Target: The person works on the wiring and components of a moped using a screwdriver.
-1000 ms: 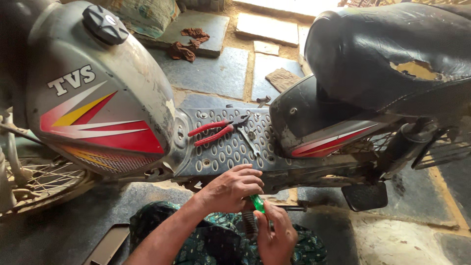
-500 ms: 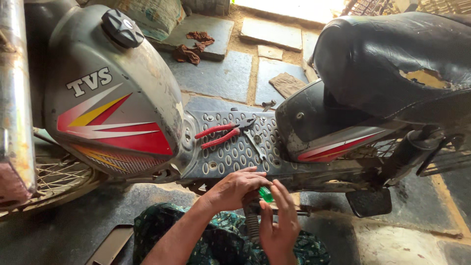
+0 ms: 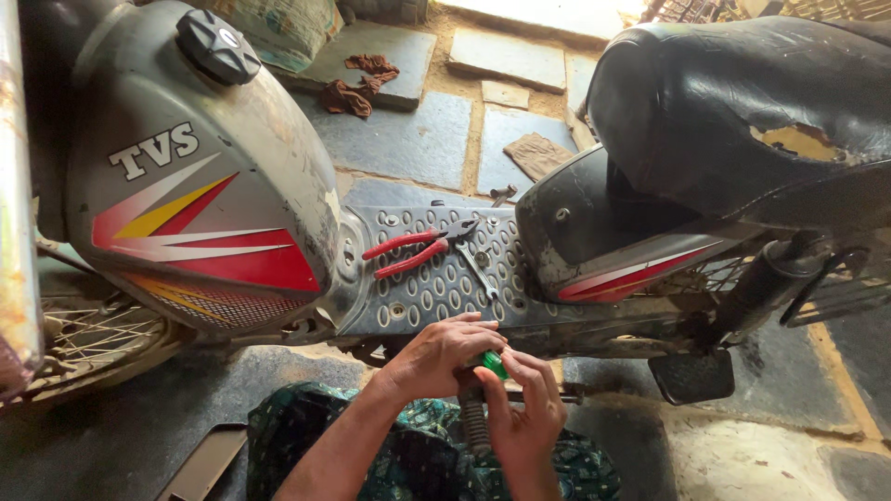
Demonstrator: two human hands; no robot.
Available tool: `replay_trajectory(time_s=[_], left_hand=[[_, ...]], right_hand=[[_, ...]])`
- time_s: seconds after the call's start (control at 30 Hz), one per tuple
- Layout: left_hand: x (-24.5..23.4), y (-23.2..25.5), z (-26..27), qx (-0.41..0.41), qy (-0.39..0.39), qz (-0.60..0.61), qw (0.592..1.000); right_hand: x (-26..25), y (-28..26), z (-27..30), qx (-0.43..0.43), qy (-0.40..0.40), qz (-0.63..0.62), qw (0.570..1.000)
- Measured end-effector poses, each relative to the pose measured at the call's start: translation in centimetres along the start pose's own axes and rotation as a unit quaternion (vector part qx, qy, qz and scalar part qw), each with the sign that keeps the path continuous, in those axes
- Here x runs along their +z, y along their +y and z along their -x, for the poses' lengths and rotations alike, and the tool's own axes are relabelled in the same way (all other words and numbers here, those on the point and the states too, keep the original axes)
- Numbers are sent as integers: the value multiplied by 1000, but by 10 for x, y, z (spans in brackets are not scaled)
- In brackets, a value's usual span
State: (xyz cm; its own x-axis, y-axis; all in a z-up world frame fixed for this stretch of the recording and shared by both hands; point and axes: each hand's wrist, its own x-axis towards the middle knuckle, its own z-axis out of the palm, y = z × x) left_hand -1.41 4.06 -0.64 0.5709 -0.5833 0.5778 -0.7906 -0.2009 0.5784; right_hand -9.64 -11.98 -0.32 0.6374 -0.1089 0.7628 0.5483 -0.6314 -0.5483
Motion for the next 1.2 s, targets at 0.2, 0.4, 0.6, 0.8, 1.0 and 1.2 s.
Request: replay_trajectory(time_s=[0.2,0.4,0.6,0.8,1.0,1.2], left_hand=[[-1,3,-2,12,-21,-20,1000],[0,4,1,0,3,-25,1000],[4,-2,5,11,34,2,999],[-8,-1,-2,23,-11,-24,999],[-23,-3,-6,9,-34,-17,999],[-15,-11,-2,21,-9,-24,999]], right_hand=[[12,-1,3,-5,10,-92,996],[7,-4,6,-34,-12,-22,999],[9,-4,8,-51,-60,-74,994],[14,1,7,-44,-32,-65,996],[15,5,-4,-24,-3,-62,998],[30,14,-5,-70,23,-114,991]])
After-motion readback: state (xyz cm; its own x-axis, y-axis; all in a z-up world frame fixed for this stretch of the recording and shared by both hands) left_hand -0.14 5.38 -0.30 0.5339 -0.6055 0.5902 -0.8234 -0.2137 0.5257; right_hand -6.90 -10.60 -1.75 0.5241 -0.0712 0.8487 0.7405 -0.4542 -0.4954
